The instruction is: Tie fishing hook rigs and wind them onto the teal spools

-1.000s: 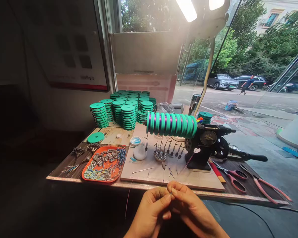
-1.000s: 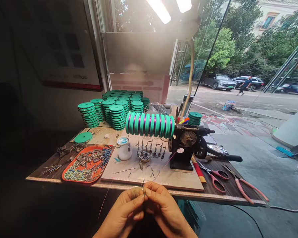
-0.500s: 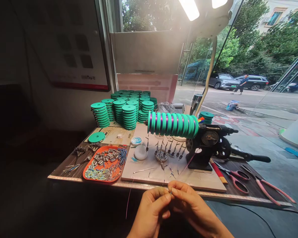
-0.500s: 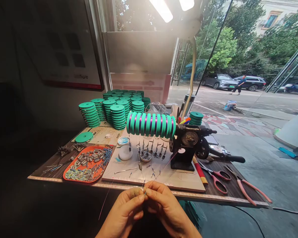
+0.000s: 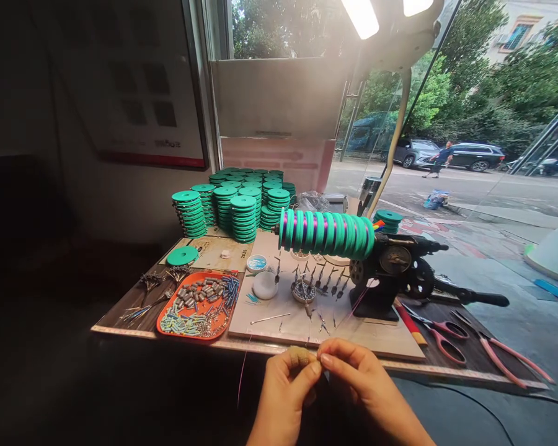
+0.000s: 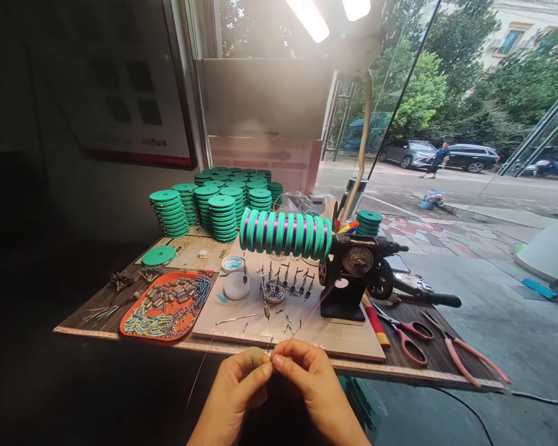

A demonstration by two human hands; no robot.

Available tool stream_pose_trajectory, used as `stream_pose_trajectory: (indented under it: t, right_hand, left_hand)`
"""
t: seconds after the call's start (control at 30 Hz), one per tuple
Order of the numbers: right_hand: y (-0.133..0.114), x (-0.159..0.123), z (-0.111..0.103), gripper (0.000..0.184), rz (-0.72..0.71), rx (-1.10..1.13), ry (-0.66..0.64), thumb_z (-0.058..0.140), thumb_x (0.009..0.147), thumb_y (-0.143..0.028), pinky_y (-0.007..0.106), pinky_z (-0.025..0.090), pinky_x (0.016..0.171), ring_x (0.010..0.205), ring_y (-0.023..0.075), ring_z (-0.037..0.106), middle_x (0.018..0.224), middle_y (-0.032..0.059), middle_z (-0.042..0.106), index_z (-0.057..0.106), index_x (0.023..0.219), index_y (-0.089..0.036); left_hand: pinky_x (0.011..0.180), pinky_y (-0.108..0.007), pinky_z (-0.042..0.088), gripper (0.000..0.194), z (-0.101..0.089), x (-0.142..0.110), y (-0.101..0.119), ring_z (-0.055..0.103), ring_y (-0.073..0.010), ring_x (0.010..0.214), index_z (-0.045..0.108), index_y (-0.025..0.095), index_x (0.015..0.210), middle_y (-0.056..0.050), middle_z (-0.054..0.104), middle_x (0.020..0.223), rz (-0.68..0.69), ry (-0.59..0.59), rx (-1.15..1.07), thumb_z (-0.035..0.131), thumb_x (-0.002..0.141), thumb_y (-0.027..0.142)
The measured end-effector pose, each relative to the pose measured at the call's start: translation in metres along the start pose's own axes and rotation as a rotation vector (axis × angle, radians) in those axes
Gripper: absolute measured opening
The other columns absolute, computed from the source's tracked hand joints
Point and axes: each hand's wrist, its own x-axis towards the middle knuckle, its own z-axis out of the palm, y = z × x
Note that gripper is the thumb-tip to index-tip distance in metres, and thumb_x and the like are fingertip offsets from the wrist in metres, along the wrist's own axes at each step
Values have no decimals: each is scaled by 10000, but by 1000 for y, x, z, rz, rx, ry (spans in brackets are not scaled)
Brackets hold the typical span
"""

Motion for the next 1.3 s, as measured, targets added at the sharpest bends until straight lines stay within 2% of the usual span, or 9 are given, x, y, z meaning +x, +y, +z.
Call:
stream_pose_trajectory:
  t: [0.23,0.43,0.63,0.77,0.83,0.97,1.07,1.17,1.3]
  right_hand:
    - [1,1,5,173,19,72,-25,681,678,-283,189,270,465,475,67,434,553,-25,499,592,689,-136]
    - [6,3,2,207,-45,53,31,679,683,-318,181,204,420,422,38,299,483,-56,407,611,685,-123]
    - [9,-1,6,241,-100,147,165,700,647,-362,180,300,443,463,60,338,490,-44,414,655,706,-134]
    - [20,-4,5,221,-89,258,213,744,588,-327,170,319,424,449,51,339,497,-46,422,653,669,-143]
    - [26,-4,3,210,-99,263,210,746,587,-317,166,316,408,434,47,341,497,-48,430,645,655,-146]
    - [30,1,2,215,-102,222,195,727,621,-315,162,316,415,434,45,366,504,-43,468,639,718,-144]
    - [30,5,-1,233,-82,183,170,739,607,-307,166,322,427,449,57,420,534,-22,531,623,723,-142]
    - [30,3,-5,281,-85,155,199,761,573,-300,159,315,415,427,54,419,522,-35,532,615,770,-162]
    - [18,-9,-3,290,-122,139,228,639,680,-439,177,376,458,482,76,453,557,-24,519,618,740,-156]
  left_hand:
    - [457,-200,193,270,-2,2,-4,277,-52,465,506,127,560,40,415,499,-5,-13,4,643,633,347]
    - [454,-196,196,261,-5,4,-12,287,-50,453,522,129,547,42,418,485,-12,-20,-30,645,633,343]
    - [452,-194,192,222,1,1,-3,309,-45,440,571,107,572,-8,523,523,-30,-84,-88,628,646,308]
    - [436,-183,180,223,2,2,-4,288,-34,413,560,111,536,29,455,453,-85,-68,-181,667,595,298]
    - [434,-179,186,226,1,3,-8,289,-32,408,552,116,526,40,431,436,-96,-65,-205,678,582,295]
    - [444,-176,210,207,-1,5,-13,390,-54,457,585,105,571,-22,535,516,-98,-116,-191,630,640,295]
    - [435,-174,200,197,-2,6,-12,429,-72,494,595,101,588,-33,539,534,-105,-126,-188,620,650,286]
    - [427,-174,191,189,-2,6,-10,383,-57,470,588,109,583,6,479,510,-137,-88,-225,661,601,282]
    - [436,-185,193,223,-2,5,-8,276,-36,429,553,116,552,45,417,479,-120,-38,-159,676,580,301]
